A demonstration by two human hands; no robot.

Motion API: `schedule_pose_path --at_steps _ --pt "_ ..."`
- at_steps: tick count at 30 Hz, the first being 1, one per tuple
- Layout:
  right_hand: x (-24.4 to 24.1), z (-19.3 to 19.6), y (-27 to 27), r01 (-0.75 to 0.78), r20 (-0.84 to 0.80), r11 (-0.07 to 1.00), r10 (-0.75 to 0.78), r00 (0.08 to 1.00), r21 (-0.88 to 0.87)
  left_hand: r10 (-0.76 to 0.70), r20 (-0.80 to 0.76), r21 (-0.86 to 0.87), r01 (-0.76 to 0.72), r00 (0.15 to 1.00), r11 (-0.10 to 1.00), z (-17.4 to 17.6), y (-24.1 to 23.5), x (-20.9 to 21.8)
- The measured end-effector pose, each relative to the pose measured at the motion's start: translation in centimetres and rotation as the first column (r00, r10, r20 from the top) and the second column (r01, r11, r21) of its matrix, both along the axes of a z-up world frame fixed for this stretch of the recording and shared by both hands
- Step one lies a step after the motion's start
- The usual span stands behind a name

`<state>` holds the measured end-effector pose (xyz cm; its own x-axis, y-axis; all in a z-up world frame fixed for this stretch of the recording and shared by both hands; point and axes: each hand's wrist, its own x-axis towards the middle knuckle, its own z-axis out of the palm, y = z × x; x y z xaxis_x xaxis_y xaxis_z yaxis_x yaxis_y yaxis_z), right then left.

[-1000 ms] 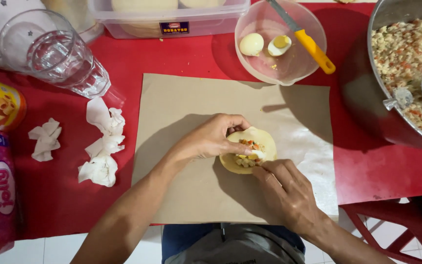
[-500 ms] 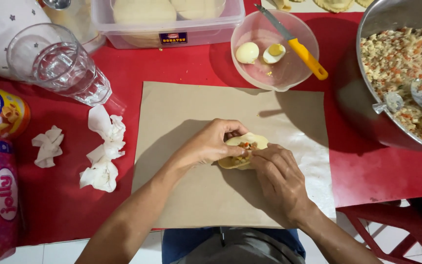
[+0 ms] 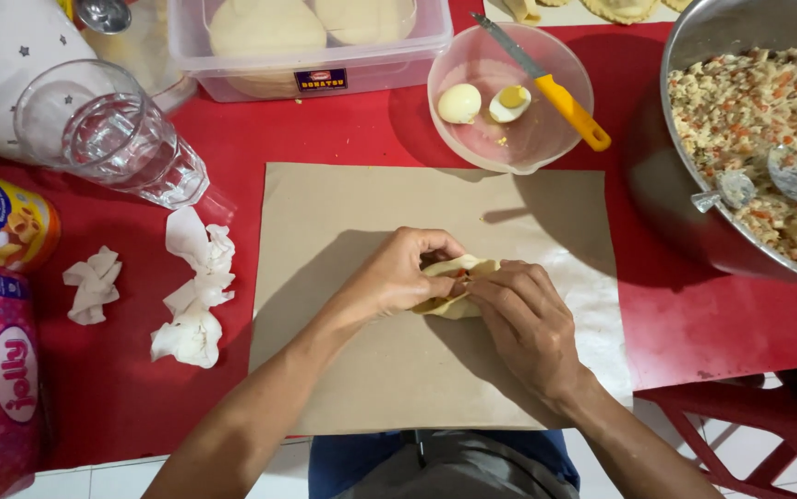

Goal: The person prepares dumplings by placing a circular dough wrapper on a mat, adding a spoonful of mixed filling, and placing a slice of boiled egg on top. They then fold and seal the wrapper around the filling to form a dumpling, repeating the process for multiple items.

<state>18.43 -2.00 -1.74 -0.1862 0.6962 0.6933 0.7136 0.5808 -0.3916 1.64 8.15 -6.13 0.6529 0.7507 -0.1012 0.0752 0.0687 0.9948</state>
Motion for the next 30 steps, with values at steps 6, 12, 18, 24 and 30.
schedule_pose_path --at_steps 6,12,18,24,30 --pt "-1.4 2.8 -0.7 -0.049 0.100 0.999 0.049 0.994 -0.004 -0.001 -0.002 -0.014 0.001 1.000 1.000 1.3 -0.5 -0.3" --pt "-1.3 2.0 -1.3 -0.088 0.163 0.996 0.086 0.983 0.006 0.022 0.015 -0.005 -0.022 1.000 1.000 1.4 -0.5 -0.5" --pt "-1.3 1.9 -1.6 -0.090 0.149 0.995 0.095 0.984 -0.040 0.038 0.021 0.003 -0.038 0.999 0.999 0.5 -0.4 -0.6" --pt "1.0 0.6 -2.2 -0.267 0.143 0.946 0.294 0.945 -0.183 0.022 -0.151 0.033 -0.018 0.988 0.999 2.6 -0.5 -0.5" --pt "0.4 1.4 -1.9 -0.247 0.285 0.944 0.304 0.909 -0.221 0.011 -0.069 -0.043 -0.014 0.998 0.999 2.8 -0.7 -0.6"
